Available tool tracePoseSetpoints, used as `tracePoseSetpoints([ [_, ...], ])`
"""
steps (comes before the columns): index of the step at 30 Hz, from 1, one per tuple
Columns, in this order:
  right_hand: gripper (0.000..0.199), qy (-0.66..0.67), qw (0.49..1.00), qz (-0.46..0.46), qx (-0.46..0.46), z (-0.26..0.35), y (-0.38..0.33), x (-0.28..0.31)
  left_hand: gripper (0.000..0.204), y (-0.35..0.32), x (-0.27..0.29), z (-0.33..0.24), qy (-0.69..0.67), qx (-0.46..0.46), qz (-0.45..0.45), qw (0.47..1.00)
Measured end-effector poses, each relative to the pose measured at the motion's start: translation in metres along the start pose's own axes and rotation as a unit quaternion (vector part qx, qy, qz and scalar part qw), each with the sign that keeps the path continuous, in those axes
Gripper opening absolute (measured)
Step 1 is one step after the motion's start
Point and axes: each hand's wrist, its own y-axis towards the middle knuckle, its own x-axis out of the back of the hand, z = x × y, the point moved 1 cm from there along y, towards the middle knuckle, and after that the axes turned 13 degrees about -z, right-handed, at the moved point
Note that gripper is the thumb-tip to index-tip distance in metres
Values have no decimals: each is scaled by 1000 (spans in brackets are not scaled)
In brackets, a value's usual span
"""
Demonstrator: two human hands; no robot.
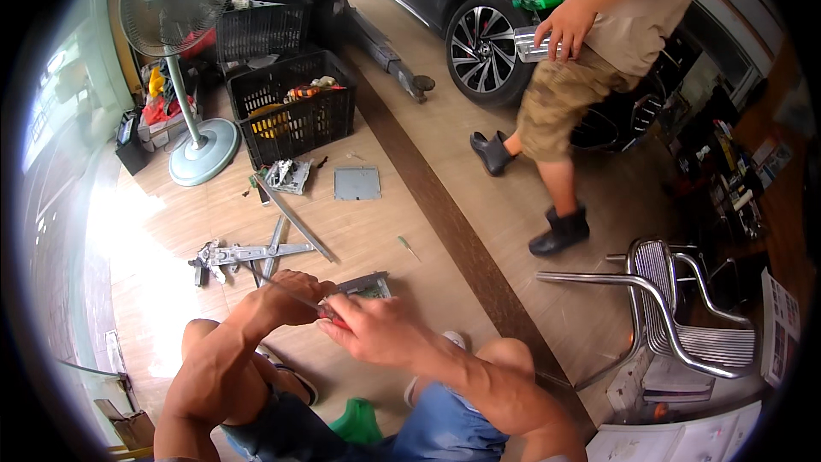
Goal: The person disassembles a car stereo unit by removing internal components and screws using a screwdriver. They lift away metal plates and a plastic drive assembly by hand.
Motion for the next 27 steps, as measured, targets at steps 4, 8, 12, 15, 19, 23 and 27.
tracePoseSetpoints([
  [4, 27, -28, 999, 13, 25, -7, -7, -9, 29, -3, 7, -10, 30, 4, 23, 999],
  [8, 26, 92, 989, -111, 26, 6, 5, 6, 30, 16, 15, -21, 54, -2, 24, 998],
  [12, 25, 77, 994, -39, -72, 8, 4, 6, 32, 14, -11, -1, 13, -3, 0, 1000],
  [15, 25, -79, 991, 100, -34, -7, -10, -6, 32, 17, -7, -10, 11, -4, 5, 1000],
  [19, 25, 20, 999, -36, 14, 2, 1, 4, 32, 15, 2, -15, 12, 5, 7, 1000],
  [23, 23, 88, 991, -99, -24, 7, 6, 9, 32, 15, 4, -16, 12, 7, 10, 1000],
  [27, 26, -98, 986, 133, -22, -6, -7, -4, 32, 15, 6, -19, 12, 9, 12, 1000],
])
